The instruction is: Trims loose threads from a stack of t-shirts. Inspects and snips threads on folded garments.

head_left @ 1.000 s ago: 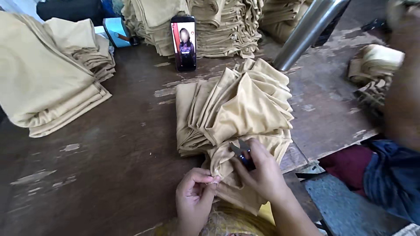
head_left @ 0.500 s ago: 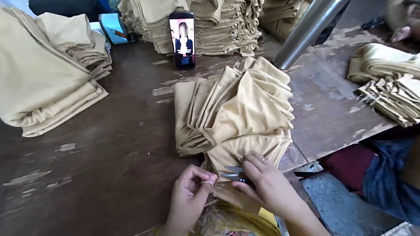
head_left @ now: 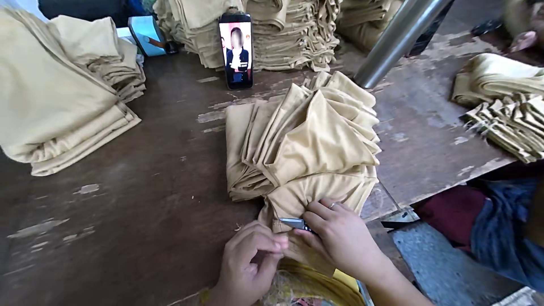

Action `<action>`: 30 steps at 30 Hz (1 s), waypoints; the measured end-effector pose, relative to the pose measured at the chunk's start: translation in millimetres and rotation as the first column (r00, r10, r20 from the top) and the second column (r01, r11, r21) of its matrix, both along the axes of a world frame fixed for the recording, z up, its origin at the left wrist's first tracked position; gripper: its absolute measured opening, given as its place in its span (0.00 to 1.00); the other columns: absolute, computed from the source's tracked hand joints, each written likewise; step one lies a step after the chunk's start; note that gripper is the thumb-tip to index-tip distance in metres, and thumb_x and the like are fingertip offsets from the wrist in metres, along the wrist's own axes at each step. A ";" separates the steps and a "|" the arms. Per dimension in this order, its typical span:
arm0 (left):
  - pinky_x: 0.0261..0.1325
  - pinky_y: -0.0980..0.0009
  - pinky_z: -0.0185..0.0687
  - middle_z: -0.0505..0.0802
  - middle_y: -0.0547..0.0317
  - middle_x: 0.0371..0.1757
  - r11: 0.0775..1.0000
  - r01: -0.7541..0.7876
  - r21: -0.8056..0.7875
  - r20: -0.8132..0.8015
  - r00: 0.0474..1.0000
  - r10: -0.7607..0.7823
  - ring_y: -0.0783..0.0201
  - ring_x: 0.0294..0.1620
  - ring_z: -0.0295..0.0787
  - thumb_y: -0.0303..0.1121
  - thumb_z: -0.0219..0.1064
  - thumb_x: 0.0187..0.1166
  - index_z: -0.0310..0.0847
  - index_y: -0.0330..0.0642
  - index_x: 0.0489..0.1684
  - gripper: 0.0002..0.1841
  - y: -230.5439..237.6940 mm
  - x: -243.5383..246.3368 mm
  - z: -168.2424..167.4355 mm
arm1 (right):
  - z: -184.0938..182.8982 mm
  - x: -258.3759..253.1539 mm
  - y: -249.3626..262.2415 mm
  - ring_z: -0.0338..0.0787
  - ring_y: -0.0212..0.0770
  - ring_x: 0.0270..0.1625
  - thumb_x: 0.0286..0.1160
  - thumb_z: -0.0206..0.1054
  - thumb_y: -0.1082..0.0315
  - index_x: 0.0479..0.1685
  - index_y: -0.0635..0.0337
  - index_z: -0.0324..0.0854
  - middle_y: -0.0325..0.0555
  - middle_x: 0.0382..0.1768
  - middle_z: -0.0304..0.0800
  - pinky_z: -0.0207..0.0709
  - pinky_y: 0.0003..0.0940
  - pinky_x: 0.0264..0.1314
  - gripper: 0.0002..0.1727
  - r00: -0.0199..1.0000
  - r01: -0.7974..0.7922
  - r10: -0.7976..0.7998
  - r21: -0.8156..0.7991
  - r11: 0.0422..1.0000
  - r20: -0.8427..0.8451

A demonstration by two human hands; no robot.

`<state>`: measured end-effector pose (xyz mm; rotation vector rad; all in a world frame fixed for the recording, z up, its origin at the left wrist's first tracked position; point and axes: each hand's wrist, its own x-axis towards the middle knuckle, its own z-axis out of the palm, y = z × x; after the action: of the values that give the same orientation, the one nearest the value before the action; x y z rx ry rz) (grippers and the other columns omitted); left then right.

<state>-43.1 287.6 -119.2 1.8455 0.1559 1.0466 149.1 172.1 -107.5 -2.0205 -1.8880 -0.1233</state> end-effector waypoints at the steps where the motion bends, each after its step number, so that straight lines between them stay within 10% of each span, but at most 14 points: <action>1: 0.46 0.81 0.86 0.90 0.66 0.35 0.995 0.101 -0.025 -0.022 0.995 -0.102 0.77 0.39 0.88 0.40 0.70 0.82 0.81 0.46 0.41 0.08 2.6 -5.4 5.2 | 0.5 1.7 -1.4 0.89 0.49 0.38 0.87 0.48 0.39 0.28 0.54 0.84 0.44 0.32 0.88 0.81 0.45 0.35 0.32 0.999 -0.009 0.009 0.007 1.000 -0.044; 3: 0.40 0.82 0.83 0.89 0.67 0.29 0.971 0.232 -0.051 -0.107 0.966 -0.236 0.79 0.32 0.85 0.59 0.70 0.76 0.86 0.45 0.43 0.24 9.0 -15.3 14.3 | 1.1 8.6 -5.7 0.86 0.46 0.32 0.85 0.52 0.36 0.29 0.57 0.81 0.46 0.29 0.85 0.81 0.44 0.34 0.33 0.983 -0.033 0.042 0.053 0.998 -0.180; 6: 0.43 0.83 0.84 0.90 0.67 0.36 1.000 0.027 -0.001 -0.206 0.978 -0.027 0.80 0.39 0.86 0.67 0.74 0.66 0.86 0.46 0.49 0.32 8.0 -12.6 14.3 | -1.0 17.6 -13.5 0.74 0.35 0.25 0.79 0.67 0.44 0.28 0.57 0.76 0.40 0.22 0.74 0.72 0.31 0.29 0.25 0.928 -0.028 0.071 0.121 0.992 -0.364; 9: 0.53 0.82 0.84 0.92 0.52 0.56 0.976 -0.172 0.133 -0.340 0.917 0.208 0.73 0.53 0.88 0.52 0.78 0.70 0.86 0.38 0.62 0.30 -1.3 3.5 6.2 | -4.4 17.6 -15.7 0.73 0.33 0.22 0.66 0.62 0.66 0.29 0.58 0.75 0.39 0.18 0.72 0.69 0.27 0.27 0.05 0.934 0.007 0.051 0.162 0.987 -0.353; 12: 0.53 0.85 0.84 0.95 0.56 0.43 0.956 -0.212 0.201 -0.310 0.912 0.268 0.75 0.45 0.91 0.33 0.74 0.74 0.93 0.40 0.45 0.09 -6.7 10.7 1.2 | -6.6 19.0 -16.1 0.69 0.30 0.20 0.68 0.59 0.67 0.29 0.59 0.74 0.38 0.17 0.68 0.65 0.24 0.24 0.06 0.930 0.016 0.055 0.191 0.982 -0.364; 17: 0.55 0.81 0.85 0.95 0.63 0.33 0.976 0.050 0.210 -0.305 0.952 0.017 0.73 0.43 0.92 0.34 0.69 0.81 0.92 0.43 0.33 0.09 9.6 -17.8 19.8 | -9.1 24.2 -15.6 0.68 0.25 0.20 0.71 0.58 0.67 0.30 0.61 0.73 0.38 0.18 0.69 0.62 0.18 0.24 0.07 0.890 0.015 0.081 0.208 0.978 -0.448; 22: 0.54 0.72 0.84 0.97 0.59 0.35 0.836 0.548 -0.008 -0.508 0.718 -0.475 0.70 0.41 0.92 0.49 0.63 0.85 0.94 0.43 0.49 0.20 25.4 -40.3 41.2 | -10.4 25.8 -14.0 0.68 0.24 0.21 0.71 0.58 0.68 0.31 0.62 0.74 0.37 0.18 0.69 0.62 0.17 0.24 0.07 0.870 0.022 0.091 0.224 0.974 -0.485; 27: 0.53 0.67 0.86 0.92 0.59 0.46 0.969 -0.053 0.240 -0.447 0.880 0.159 0.65 0.49 0.88 0.64 0.74 0.68 0.90 0.51 0.63 0.32 5.8 -3.7 29.5 | -5.5 12.2 -15.7 0.71 0.23 0.25 0.71 0.61 0.68 0.31 0.63 0.73 0.40 0.21 0.71 0.64 0.13 0.29 0.07 0.828 0.011 0.170 0.318 0.948 -0.535; 30: 0.48 0.72 0.86 0.94 0.56 0.45 0.934 -0.281 0.220 -0.359 0.867 0.345 0.67 0.44 0.90 0.31 0.70 0.65 0.91 0.45 0.62 0.22 1.2 26.0 15.8 | 1.2 3.2 -17.0 0.78 0.26 0.33 0.71 0.66 0.66 0.36 0.58 0.70 0.42 0.29 0.75 0.73 0.16 0.38 0.09 0.839 0.033 0.204 0.423 0.905 -0.503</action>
<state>-17.1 288.8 -103.4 2.2167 0.6488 0.9095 152.3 155.1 -106.2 -1.4722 -1.4373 0.0615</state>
